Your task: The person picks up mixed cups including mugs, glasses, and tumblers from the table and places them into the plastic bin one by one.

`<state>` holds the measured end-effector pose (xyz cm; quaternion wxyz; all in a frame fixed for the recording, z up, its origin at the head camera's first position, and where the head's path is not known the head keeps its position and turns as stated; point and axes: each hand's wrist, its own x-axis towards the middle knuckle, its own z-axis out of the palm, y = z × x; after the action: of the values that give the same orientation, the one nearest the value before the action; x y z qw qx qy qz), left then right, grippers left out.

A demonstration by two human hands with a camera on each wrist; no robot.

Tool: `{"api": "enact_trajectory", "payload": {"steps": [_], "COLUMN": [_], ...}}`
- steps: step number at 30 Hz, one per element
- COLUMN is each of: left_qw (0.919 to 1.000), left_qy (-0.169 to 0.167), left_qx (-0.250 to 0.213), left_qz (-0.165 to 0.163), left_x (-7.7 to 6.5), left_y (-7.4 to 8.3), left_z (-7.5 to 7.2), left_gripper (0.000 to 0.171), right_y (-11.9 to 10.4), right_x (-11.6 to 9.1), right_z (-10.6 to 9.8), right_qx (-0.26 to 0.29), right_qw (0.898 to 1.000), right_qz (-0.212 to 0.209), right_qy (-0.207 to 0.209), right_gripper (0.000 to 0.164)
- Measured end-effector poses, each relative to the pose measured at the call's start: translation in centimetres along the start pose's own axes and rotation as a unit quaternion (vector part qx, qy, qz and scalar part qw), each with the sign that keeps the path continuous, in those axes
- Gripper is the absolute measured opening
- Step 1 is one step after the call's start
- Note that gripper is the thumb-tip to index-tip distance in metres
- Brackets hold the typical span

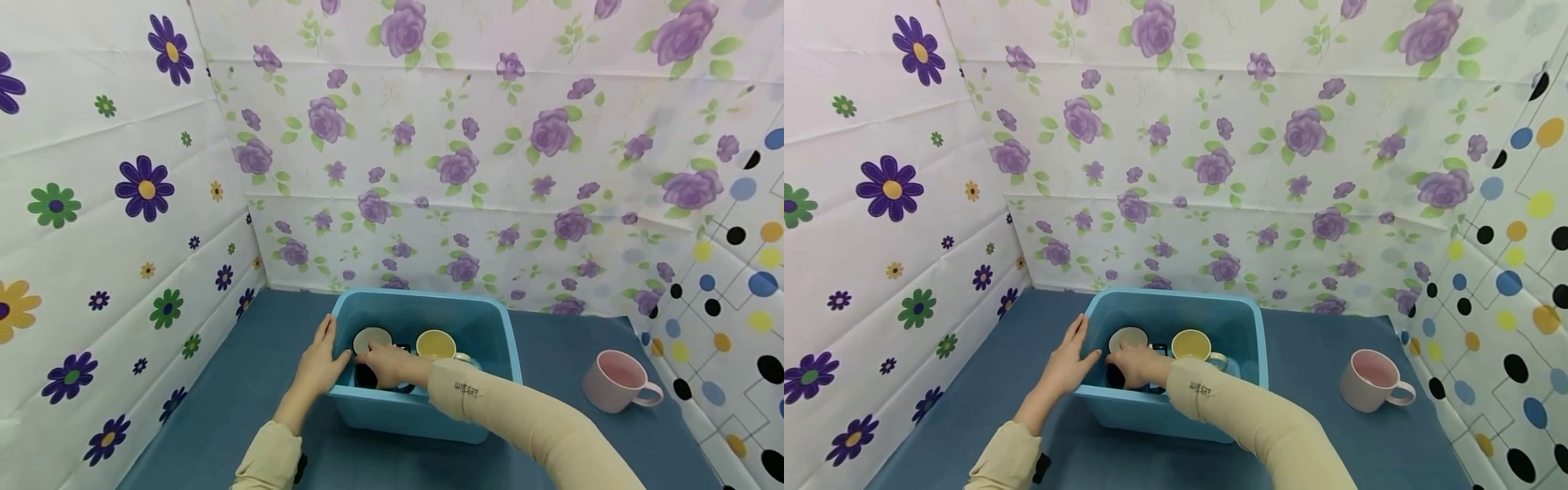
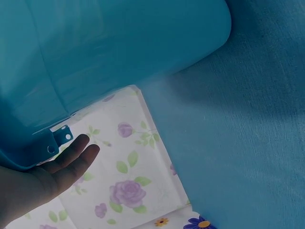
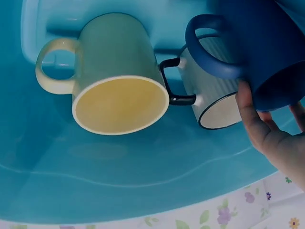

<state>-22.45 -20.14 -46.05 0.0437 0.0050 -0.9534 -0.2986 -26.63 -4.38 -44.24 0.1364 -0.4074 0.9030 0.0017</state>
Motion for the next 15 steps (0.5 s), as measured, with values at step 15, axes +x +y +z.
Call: {"api": "enact_trajectory", "payload": {"steps": [15], "left_qw": [1.0], "left_qy": [0.006], "left_qx": [-0.004], "left_qz": [0.001], "left_x": [-0.1], "left_y": [0.2], "left_z": [-0.1], "left_gripper": [0.073], "right_y": [-0.4], "right_x": [0.8], "right_z": [1.3], "right_qx": [-0.028], "right_qw": [1.0], "right_qz": [0.008], "right_qy": [-0.003], "right_gripper": [0.042]}}
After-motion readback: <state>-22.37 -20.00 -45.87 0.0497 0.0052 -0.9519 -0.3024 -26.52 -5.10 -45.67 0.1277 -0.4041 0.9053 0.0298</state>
